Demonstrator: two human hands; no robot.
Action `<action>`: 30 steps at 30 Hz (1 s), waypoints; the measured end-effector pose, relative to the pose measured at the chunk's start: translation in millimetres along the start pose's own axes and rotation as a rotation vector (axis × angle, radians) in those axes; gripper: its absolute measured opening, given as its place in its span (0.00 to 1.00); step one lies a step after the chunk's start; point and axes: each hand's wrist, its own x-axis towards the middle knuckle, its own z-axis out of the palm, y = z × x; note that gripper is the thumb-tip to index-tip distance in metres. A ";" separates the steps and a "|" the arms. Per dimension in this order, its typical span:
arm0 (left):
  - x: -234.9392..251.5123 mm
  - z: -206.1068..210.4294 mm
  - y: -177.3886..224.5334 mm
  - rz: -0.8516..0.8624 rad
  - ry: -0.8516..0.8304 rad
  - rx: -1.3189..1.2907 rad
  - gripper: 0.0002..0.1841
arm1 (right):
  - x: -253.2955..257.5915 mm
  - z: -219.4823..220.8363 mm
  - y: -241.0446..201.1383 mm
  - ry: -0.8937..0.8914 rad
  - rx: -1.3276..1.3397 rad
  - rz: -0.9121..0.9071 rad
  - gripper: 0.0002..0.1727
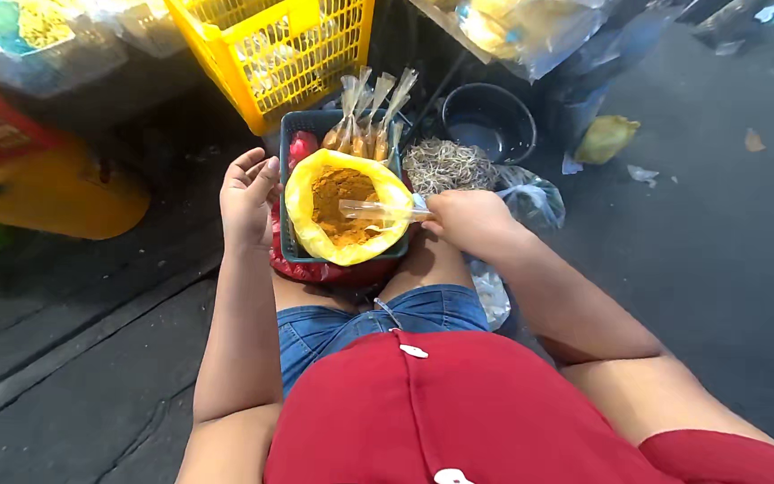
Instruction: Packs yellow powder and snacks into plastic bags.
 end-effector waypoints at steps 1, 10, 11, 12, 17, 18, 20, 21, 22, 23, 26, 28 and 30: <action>-1.4 1.3 1.8 0.021 -0.001 0.037 0.19 | 0.2 -2.6 -3.4 -0.010 -0.063 0.026 0.11; -14.5 2.1 19.2 0.066 -0.053 0.323 0.22 | 1.4 -5.4 -11.6 -0.112 -0.125 0.095 0.10; -13.7 0.5 21.3 0.061 -0.048 0.321 0.23 | 2.0 -3.7 -7.9 -0.118 -0.109 0.103 0.10; -12.9 -0.4 23.5 0.067 -0.044 0.328 0.23 | 1.5 -1.5 -4.1 -0.119 -0.084 0.110 0.11; -12.5 6.0 29.6 0.090 -0.046 0.345 0.23 | -5.5 8.2 9.7 -0.032 0.034 0.092 0.11; -13.0 8.3 28.6 0.081 -0.055 0.347 0.23 | -3.6 10.7 10.7 -0.024 0.051 0.091 0.11; -14.7 13.9 25.6 0.062 -0.086 0.357 0.22 | 1.6 15.9 9.7 -0.097 0.064 0.143 0.12; -14.1 17.0 25.2 0.066 -0.107 0.364 0.23 | 3.9 16.8 10.1 -0.123 0.067 0.164 0.12; -13.6 18.9 25.1 0.071 -0.125 0.374 0.23 | 5.2 17.2 11.2 -0.126 0.074 0.169 0.12; -14.0 19.1 24.1 0.072 -0.137 0.385 0.24 | 5.0 18.2 12.7 -0.124 0.078 0.166 0.12; -15.6 17.8 20.6 0.053 -0.142 0.390 0.23 | 1.9 23.2 19.3 -0.081 0.104 0.153 0.11; -17.1 19.7 20.9 0.040 -0.121 0.385 0.25 | 0.9 24.3 23.4 -0.054 0.142 0.147 0.11; -21.4 21.8 22.5 0.027 -0.088 0.387 0.28 | -0.2 28.0 29.4 -0.024 0.215 0.107 0.12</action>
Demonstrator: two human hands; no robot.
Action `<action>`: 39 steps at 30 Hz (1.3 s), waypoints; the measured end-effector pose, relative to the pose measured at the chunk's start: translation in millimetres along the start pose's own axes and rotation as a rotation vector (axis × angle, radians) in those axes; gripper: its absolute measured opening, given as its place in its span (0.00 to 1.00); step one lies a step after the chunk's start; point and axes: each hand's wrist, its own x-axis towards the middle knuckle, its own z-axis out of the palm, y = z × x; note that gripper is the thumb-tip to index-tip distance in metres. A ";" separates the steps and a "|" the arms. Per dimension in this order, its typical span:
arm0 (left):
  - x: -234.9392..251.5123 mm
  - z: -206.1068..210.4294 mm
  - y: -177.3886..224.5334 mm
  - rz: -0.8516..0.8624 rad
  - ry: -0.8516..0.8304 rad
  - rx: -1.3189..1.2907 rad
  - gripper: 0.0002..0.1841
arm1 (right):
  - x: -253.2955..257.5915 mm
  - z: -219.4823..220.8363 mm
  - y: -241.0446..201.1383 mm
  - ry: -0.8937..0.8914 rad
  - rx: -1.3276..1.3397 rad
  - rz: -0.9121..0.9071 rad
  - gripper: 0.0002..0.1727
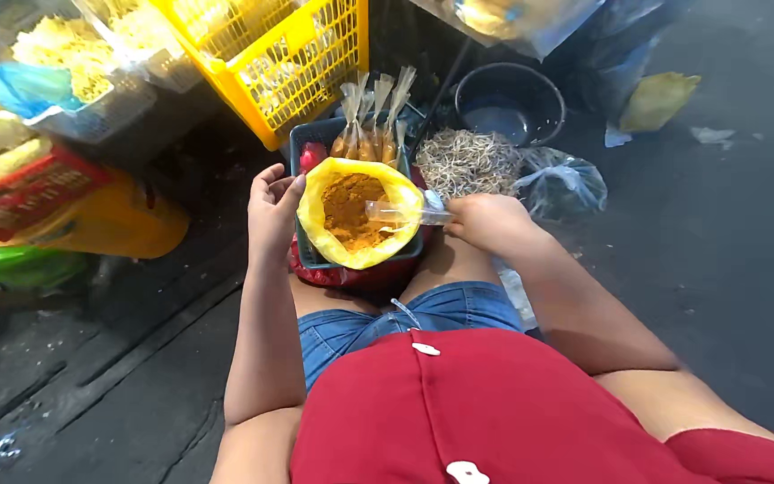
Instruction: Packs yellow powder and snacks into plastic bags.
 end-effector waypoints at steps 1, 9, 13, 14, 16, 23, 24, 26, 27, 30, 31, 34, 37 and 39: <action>-2.3 -0.1 1.1 -0.009 0.013 0.001 0.29 | 1.1 2.4 4.4 0.012 0.036 -0.027 0.12; 6.4 10.9 15.5 0.020 -0.022 0.067 0.32 | 13.1 23.1 5.2 0.137 0.631 -0.288 0.17; 8.9 28.4 44.7 0.009 -0.231 -0.089 0.38 | 25.7 45.1 -24.5 0.165 0.876 -0.369 0.18; 10.3 30.0 51.3 0.045 -0.237 -0.143 0.37 | 26.3 48.4 -31.3 0.184 0.931 -0.379 0.17; 13.5 30.2 60.5 0.172 -0.198 -0.174 0.34 | 25.3 52.0 -41.1 0.211 1.038 -0.389 0.16; 20.1 27.5 89.8 0.270 -0.293 0.357 0.13 | 23.4 55.1 -63.8 0.307 1.171 -0.387 0.15; 22.4 29.8 91.8 0.305 -0.296 0.385 0.08 | 23.3 54.6 -66.0 0.309 1.174 -0.389 0.16; 23.5 33.7 96.4 0.399 -0.293 0.428 0.04 | 24.3 53.8 -68.9 0.305 1.170 -0.399 0.17; 22.5 35.8 99.3 0.443 -0.292 0.449 0.04 | 25.4 53.1 -68.9 0.297 1.156 -0.404 0.19; 6.1 36.3 110.6 0.612 -0.314 0.544 0.06 | 31.3 50.7 -61.7 0.231 1.078 -0.450 0.38; -2.3 34.4 113.5 0.692 -0.329 0.571 0.06 | 33.7 50.0 -58.6 0.229 1.056 -0.468 0.43; 1.3 32.3 95.4 0.760 -0.379 0.626 0.05 | 33.2 43.5 -52.6 0.196 1.028 -0.433 0.34; 17.5 29.7 77.3 0.720 -0.350 0.676 0.05 | 28.1 24.2 -56.6 0.255 1.014 -0.327 0.21; 18.1 25.7 83.2 0.730 -0.310 0.667 0.05 | 25.6 15.4 -60.6 0.359 1.036 -0.291 0.16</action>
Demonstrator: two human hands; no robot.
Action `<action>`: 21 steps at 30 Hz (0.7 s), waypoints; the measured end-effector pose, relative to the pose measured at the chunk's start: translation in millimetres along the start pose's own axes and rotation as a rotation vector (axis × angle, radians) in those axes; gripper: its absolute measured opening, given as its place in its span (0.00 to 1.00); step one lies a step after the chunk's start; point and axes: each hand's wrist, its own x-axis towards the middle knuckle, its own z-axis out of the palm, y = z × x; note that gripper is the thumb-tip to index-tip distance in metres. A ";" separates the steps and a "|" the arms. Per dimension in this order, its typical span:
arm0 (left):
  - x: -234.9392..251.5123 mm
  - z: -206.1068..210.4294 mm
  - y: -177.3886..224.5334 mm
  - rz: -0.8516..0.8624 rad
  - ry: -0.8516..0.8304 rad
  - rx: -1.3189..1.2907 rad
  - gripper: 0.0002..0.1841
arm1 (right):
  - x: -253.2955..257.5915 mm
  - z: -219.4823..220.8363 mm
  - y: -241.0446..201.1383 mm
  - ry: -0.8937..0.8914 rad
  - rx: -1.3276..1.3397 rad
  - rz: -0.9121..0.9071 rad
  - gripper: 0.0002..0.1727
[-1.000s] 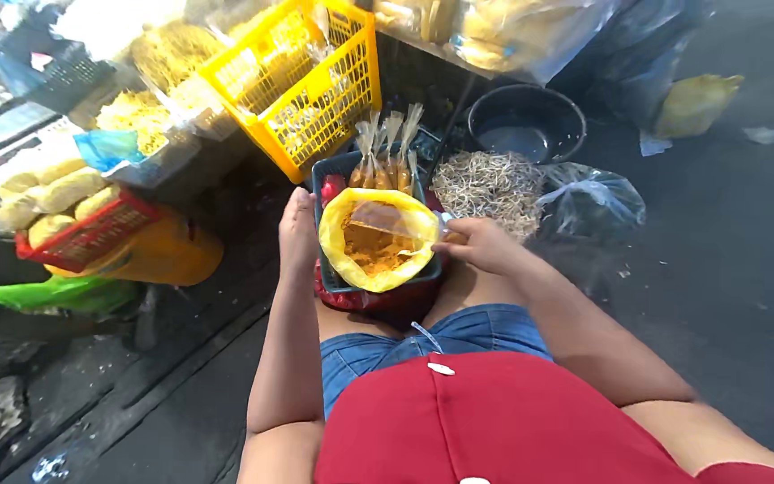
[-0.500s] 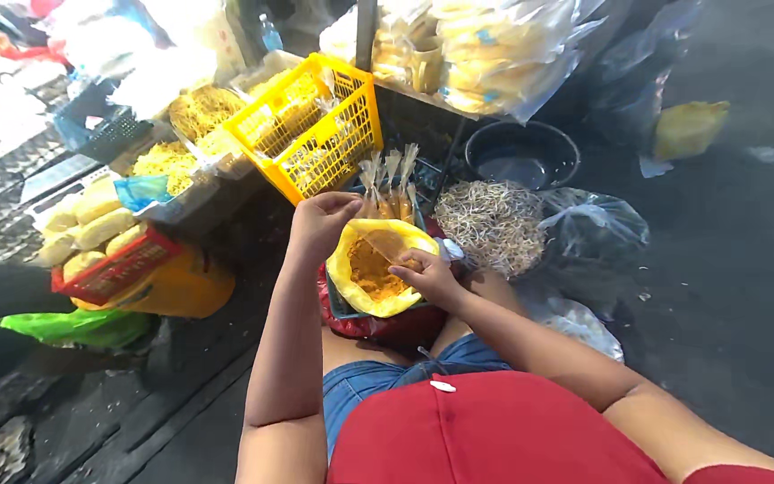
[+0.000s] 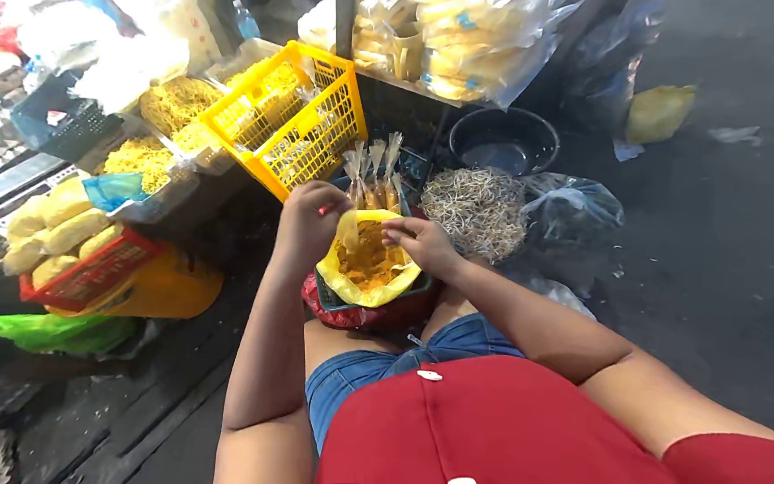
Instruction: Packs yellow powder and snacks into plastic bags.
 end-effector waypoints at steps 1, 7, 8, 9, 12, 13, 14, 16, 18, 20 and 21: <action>0.0 -4.4 2.0 -0.011 0.024 0.015 0.06 | 1.0 -0.1 -1.0 0.035 -0.041 -0.047 0.15; -9.9 15.4 9.4 -0.004 -0.051 -0.009 0.06 | 17.4 -6.0 -18.3 -0.202 -0.083 -0.241 0.33; -11.2 21.6 5.9 0.016 -0.067 -0.020 0.06 | 18.2 -7.2 -21.0 -0.255 -0.026 -0.219 0.35; -10.7 22.9 3.9 0.047 -0.049 -0.025 0.05 | 19.6 -8.5 -23.2 -0.304 0.022 -0.199 0.31; -9.9 16.2 7.8 0.084 0.013 -0.040 0.07 | 15.2 -8.6 -19.2 -0.431 0.042 -0.085 0.17; -9.2 14.4 9.3 0.083 0.028 -0.044 0.07 | 11.5 -6.9 -16.2 -0.439 0.045 -0.035 0.15; -7.4 13.0 9.7 0.081 0.047 -0.047 0.07 | 7.7 -4.7 -12.1 -0.434 0.063 0.003 0.14; -4.1 10.7 9.4 0.088 0.083 -0.062 0.06 | -0.7 -0.6 -3.5 -0.436 0.109 0.048 0.12; -3.3 10.4 7.7 0.091 0.090 -0.091 0.06 | -10.0 1.7 1.9 -0.449 0.151 0.093 0.12; -4.1 13.4 5.5 0.089 0.085 -0.128 0.07 | -17.3 2.6 2.0 -0.429 0.182 0.116 0.11; -4.5 15.8 4.8 0.092 0.085 -0.155 0.08 | -19.0 2.1 0.4 -0.422 0.185 0.115 0.12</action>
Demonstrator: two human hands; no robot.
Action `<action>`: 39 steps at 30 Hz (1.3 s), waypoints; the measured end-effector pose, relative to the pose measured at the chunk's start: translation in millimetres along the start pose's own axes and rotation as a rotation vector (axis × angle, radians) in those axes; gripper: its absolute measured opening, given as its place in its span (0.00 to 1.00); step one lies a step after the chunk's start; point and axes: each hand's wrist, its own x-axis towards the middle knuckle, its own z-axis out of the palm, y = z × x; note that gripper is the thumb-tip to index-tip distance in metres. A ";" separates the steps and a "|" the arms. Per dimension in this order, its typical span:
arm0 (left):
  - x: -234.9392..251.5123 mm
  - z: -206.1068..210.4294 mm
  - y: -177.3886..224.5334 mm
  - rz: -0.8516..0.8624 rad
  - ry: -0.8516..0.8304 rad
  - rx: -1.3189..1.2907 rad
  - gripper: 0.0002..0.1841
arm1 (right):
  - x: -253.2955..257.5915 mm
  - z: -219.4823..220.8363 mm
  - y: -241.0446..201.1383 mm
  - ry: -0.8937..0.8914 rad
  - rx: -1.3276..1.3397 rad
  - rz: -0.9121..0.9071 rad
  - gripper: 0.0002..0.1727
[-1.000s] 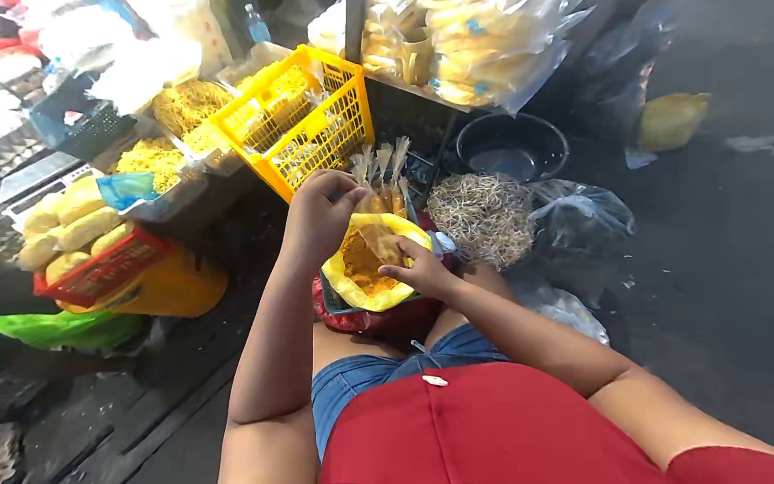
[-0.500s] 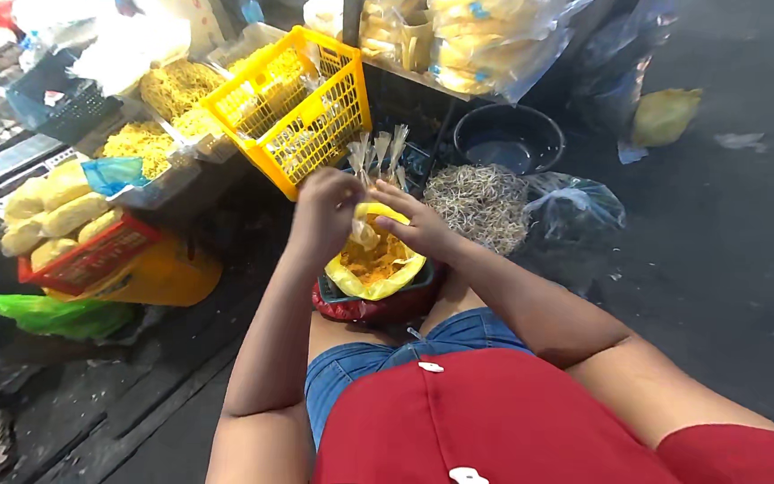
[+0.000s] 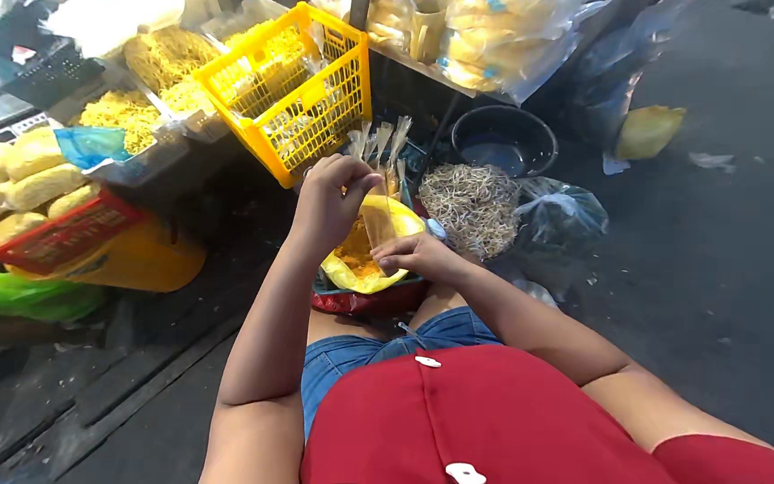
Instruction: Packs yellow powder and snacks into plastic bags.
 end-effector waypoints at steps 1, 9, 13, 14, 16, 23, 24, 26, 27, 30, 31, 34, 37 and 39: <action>-0.8 2.4 -1.0 0.007 0.001 -0.030 0.08 | -1.4 0.6 -2.8 0.012 -0.005 -0.006 0.12; -19.9 17.6 -6.9 -0.050 0.139 -0.237 0.06 | 8.1 22.7 -1.4 0.364 -0.534 -0.357 0.17; -33.6 16.0 -28.3 -0.150 0.238 -0.253 0.05 | 3.0 29.1 -7.0 0.269 -0.526 -0.232 0.19; -37.1 16.4 -32.6 -0.177 0.263 -0.237 0.06 | 1.5 29.5 -7.1 0.241 -0.520 -0.229 0.20; -42.9 16.7 -38.9 -0.276 0.281 -0.206 0.08 | -0.7 28.6 -9.8 0.168 -0.536 -0.187 0.21; -62.2 53.3 -44.6 0.107 0.111 0.425 0.25 | -4.7 7.1 -5.6 -0.056 -0.549 0.076 0.23; -67.7 65.1 -41.0 0.251 0.018 0.439 0.29 | -8.3 3.5 -4.8 -0.075 -0.494 0.072 0.21; -76.1 89.7 -38.4 0.437 -0.078 0.429 0.40 | -17.5 -1.4 -9.2 -0.133 -0.402 0.077 0.16; -77.6 96.8 -38.7 0.448 -0.116 0.375 0.43 | -21.5 -3.9 -10.5 -0.162 -0.369 0.084 0.16; -82.8 95.4 -28.1 0.320 -0.242 0.261 0.41 | -38.1 -13.6 -13.3 -0.153 -0.260 0.077 0.18; -84.4 92.8 -23.1 0.310 -0.291 0.208 0.36 | -44.7 -18.3 -11.7 -0.124 -0.233 0.044 0.18; -90.4 87.3 -17.5 0.340 -0.377 -0.012 0.18 | -59.1 -34.9 -4.5 -0.095 -0.207 -0.076 0.16; -92.7 75.9 -21.8 0.196 -0.485 -0.191 0.14 | -64.0 -38.8 -2.3 -0.089 -0.349 -0.161 0.18; -90.4 70.2 -30.4 -0.005 -0.572 -0.248 0.15 | -61.8 -37.1 0.6 -0.034 -0.559 -0.204 0.21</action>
